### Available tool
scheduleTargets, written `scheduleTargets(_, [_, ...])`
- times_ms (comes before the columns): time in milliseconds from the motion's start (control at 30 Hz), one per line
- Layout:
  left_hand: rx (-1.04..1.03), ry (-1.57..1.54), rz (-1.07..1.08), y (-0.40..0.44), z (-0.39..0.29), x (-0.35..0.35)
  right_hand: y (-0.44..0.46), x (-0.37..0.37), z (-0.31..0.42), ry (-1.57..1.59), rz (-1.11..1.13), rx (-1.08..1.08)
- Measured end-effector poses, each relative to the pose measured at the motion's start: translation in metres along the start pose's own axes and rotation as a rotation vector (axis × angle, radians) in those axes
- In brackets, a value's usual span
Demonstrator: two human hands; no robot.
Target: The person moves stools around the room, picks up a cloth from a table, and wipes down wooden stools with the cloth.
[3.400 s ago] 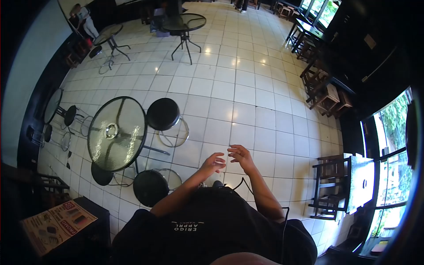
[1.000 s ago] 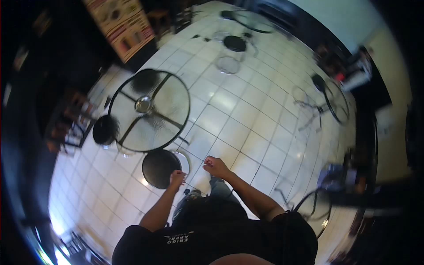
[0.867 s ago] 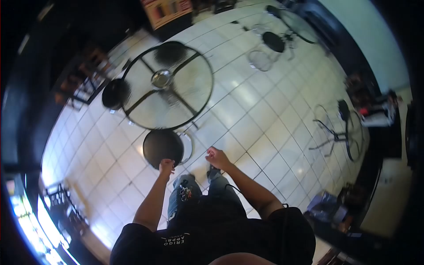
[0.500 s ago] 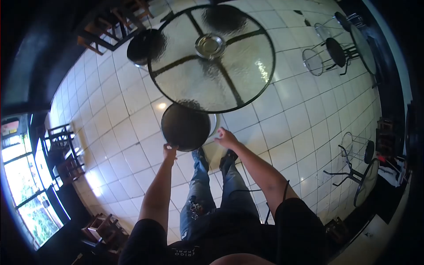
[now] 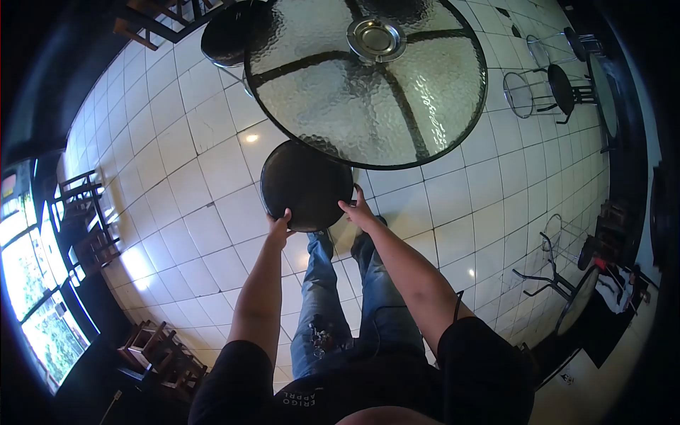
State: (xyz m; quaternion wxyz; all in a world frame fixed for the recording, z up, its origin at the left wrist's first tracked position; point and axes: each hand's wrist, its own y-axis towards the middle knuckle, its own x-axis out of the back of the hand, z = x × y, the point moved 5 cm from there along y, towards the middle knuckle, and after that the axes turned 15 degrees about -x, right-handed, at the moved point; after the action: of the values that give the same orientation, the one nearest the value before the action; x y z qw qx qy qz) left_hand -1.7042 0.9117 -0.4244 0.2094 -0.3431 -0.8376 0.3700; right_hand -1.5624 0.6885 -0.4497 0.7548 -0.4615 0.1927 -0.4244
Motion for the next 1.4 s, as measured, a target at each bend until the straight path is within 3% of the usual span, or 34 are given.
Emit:
scheduleTargets(67, [-0.012, 0.026, 0.038, -0.004, 0.005, 0.0, -0.016, 0.0, 0.005, 0.107, 0.083, -0.169])
scheduleTargets(167, [0.001, 0.006, 0.028, -0.005, 0.02, 0.002, -0.019, 0.001, 0.004, 0.079, 0.119, -0.227])
scheduleTargets(300, [0.021, 0.015, 0.006, -0.01, 0.042, 0.002, -0.018, 0.003, -0.008, 0.03, 0.081, -0.205])
scheduleTargets(367, [0.032, 0.02, -0.005, -0.016, 0.043, 0.001, -0.014, 0.004, -0.013, 0.0, -0.004, -0.031])
scheduleTargets(500, [0.047, 0.073, -0.042, -0.025, 0.046, 0.005, -0.015, 0.008, -0.018, -0.074, -0.028, -0.019])
scheduleTargets(567, [0.044, 0.113, -0.036, -0.026, 0.044, 0.005, -0.025, 0.017, -0.01, -0.344, -0.075, -0.084])
scheduleTargets(633, [0.033, 0.179, -0.099, -0.027, 0.057, 0.009, -0.035, 0.027, -0.007, -0.408, -0.09, -0.039])
scheduleTargets(700, [0.025, 0.31, -0.081, -0.036, 0.071, 0.011, -0.036, 0.037, -0.022, -0.481, -0.118, 0.064])
scheduleTargets(767, [0.077, 0.381, -0.057, -0.058, 0.074, 0.001, -0.057, 0.057, -0.028, -0.375, -0.059, 0.002])
scheduleTargets(867, [0.054, 0.482, 0.097, -0.064, 0.109, -0.006, -0.075, 0.099, -0.062, -0.392, -0.169, 0.039])
scheduleTargets(900, [0.165, 0.331, 0.237, -0.044, 0.146, -0.001, -0.083, 0.115, -0.076, -0.399, -0.212, 0.019])
scheduleTargets(933, [0.086, 0.513, 0.204, -0.083, 0.113, -0.021, -0.094, 0.132, -0.088, -0.402, -0.208, -0.004])
scheduleTargets(1033, [0.085, 0.526, 0.28, -0.108, 0.094, -0.065, -0.112, 0.191, -0.137, -0.504, -0.385, 0.102])
scheduleTargets(1100, [-0.286, 0.89, 0.361, -0.108, 0.068, -0.11, -0.15, 0.239, -0.146, -0.365, -0.281, -0.108])
scheduleTargets(1133, [-0.318, 0.913, 0.391, -0.092, 0.062, -0.129, -0.168, 0.262, -0.151, -0.234, -0.314, -0.159])
scheduleTargets(1200, [-0.718, 0.822, 0.683, -0.071, 0.046, -0.188, -0.194, 0.303, -0.168, 0.026, -0.393, -0.266])
scheduleTargets(1233, [-0.338, 0.73, 0.552, -0.103, 0.015, -0.219, -0.199, 0.32, -0.184, 0.154, -0.435, -0.326])
scheduleTargets(1300, [-0.433, 0.806, 0.685, -0.136, -0.036, -0.279, -0.203, 0.347, -0.203, 0.262, -0.458, -0.362])
scheduleTargets(1367, [-0.59, 0.917, 0.852, -0.13, -0.057, -0.329, -0.191, 0.358, -0.217, 0.04, -0.303, -0.424])
scheduleTargets(1400, [-0.598, 0.914, 0.884, -0.14, -0.073, -0.347, -0.205, 0.359, -0.205, 0.091, -0.394, -0.413])
